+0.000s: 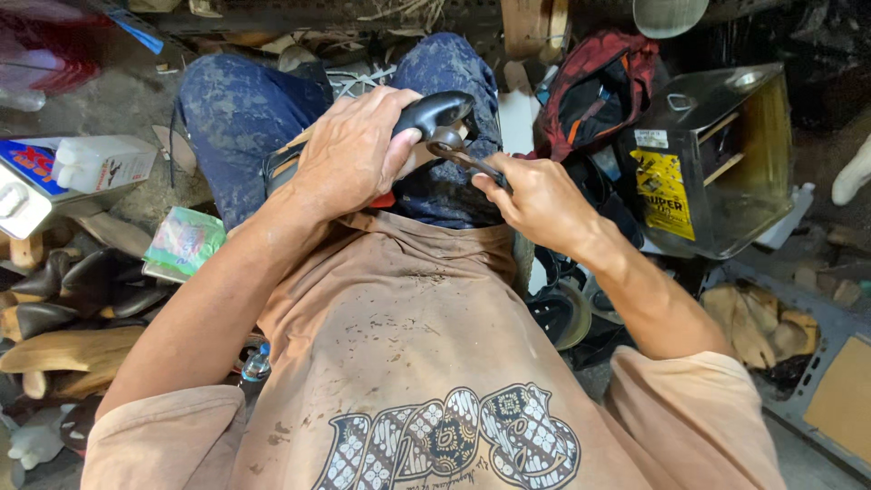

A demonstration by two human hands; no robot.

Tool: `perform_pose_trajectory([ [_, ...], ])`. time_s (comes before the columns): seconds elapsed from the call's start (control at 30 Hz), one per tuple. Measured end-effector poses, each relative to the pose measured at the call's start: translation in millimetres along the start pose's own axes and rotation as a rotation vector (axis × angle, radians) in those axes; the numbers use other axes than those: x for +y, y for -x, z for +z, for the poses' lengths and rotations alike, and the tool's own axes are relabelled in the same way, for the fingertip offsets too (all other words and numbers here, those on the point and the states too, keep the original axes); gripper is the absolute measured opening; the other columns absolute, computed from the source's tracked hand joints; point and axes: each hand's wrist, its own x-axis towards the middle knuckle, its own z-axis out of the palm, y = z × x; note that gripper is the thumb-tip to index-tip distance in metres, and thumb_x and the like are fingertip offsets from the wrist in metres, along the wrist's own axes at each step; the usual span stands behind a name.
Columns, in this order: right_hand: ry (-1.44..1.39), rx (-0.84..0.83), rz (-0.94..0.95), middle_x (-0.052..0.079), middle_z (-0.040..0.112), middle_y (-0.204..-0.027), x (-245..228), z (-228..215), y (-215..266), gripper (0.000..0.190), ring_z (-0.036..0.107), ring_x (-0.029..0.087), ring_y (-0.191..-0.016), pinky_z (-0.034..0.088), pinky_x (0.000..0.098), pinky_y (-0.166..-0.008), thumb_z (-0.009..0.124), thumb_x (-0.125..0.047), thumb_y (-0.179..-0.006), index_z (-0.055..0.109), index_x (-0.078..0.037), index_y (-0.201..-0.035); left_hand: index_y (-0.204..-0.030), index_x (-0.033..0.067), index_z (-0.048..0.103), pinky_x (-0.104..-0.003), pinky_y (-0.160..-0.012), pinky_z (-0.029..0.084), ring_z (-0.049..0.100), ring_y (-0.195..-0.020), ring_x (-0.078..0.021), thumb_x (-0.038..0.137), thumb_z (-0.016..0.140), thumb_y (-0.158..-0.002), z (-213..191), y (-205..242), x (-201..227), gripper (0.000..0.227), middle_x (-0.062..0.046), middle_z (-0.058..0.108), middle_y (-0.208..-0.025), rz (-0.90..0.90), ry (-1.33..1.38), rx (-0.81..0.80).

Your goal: The person uses pliers and a hammer to repeatedly tap and adjust the sole of a black slip-on shoe. The shoe is turned over and repositioned multiple times while the person continues to hammer the sole area.

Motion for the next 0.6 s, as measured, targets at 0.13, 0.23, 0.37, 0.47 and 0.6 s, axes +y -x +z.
perform_pose_trajectory([
  [0.13,-0.031,0.129,-0.07,0.014,0.064,-0.077,1,19,5,0.02,0.063,0.041,-0.068,0.043,0.0496,-0.057,0.059,-0.021,-0.107,0.062,-0.001,-0.11,-0.133,0.0036,0.053,-0.048,-0.084,0.046,0.063,-0.1,-0.0383,0.025,0.054,-0.105,0,1,0,0.035,-0.016,0.064,-0.118,0.032,-0.012,0.015],
  [0.23,-0.02,0.231,-0.103,0.013,0.066,-0.077,4,32,7,0.015,0.062,0.04,-0.064,0.044,0.0476,-0.056,0.064,-0.019,-0.106,0.063,-0.004,-0.106,-0.133,0.0056,0.052,-0.048,-0.085,0.045,0.063,-0.1,-0.0381,0.026,0.053,-0.105,0,2,2,0.034,-0.015,0.063,-0.118,0.007,-0.01,0.0],
  [0.37,0.008,0.361,-0.111,0.011,0.074,-0.096,-5,48,16,0.019,0.072,0.032,-0.079,0.052,0.0415,-0.064,0.06,-0.02,-0.107,0.066,-0.002,-0.109,-0.131,0.0044,0.053,-0.047,-0.085,0.045,0.063,-0.099,-0.0384,0.023,0.06,-0.103,3,6,6,0.034,-0.015,0.063,-0.118,0.053,-0.049,0.05],
  [0.47,0.083,0.308,-0.015,0.007,0.073,-0.092,-10,51,39,0.021,0.072,0.032,-0.076,0.049,0.0426,-0.056,0.059,-0.025,-0.107,0.066,-0.006,-0.105,-0.131,0.0059,0.054,-0.047,-0.089,0.044,0.063,-0.1,-0.0371,0.027,0.06,-0.103,10,15,22,0.036,-0.014,0.065,-0.12,0.055,-0.09,0.046],
  [0.6,0.165,0.233,0.05,0.007,0.071,-0.084,-9,47,35,0.026,0.07,0.036,-0.071,0.047,0.0479,-0.047,0.056,-0.032,-0.107,0.062,-0.008,-0.1,-0.126,0.01,0.059,-0.047,-0.085,0.037,0.059,-0.102,-0.0338,0.039,0.045,-0.106,4,11,26,0.038,-0.011,0.064,-0.115,-0.006,-0.014,0.048],
])
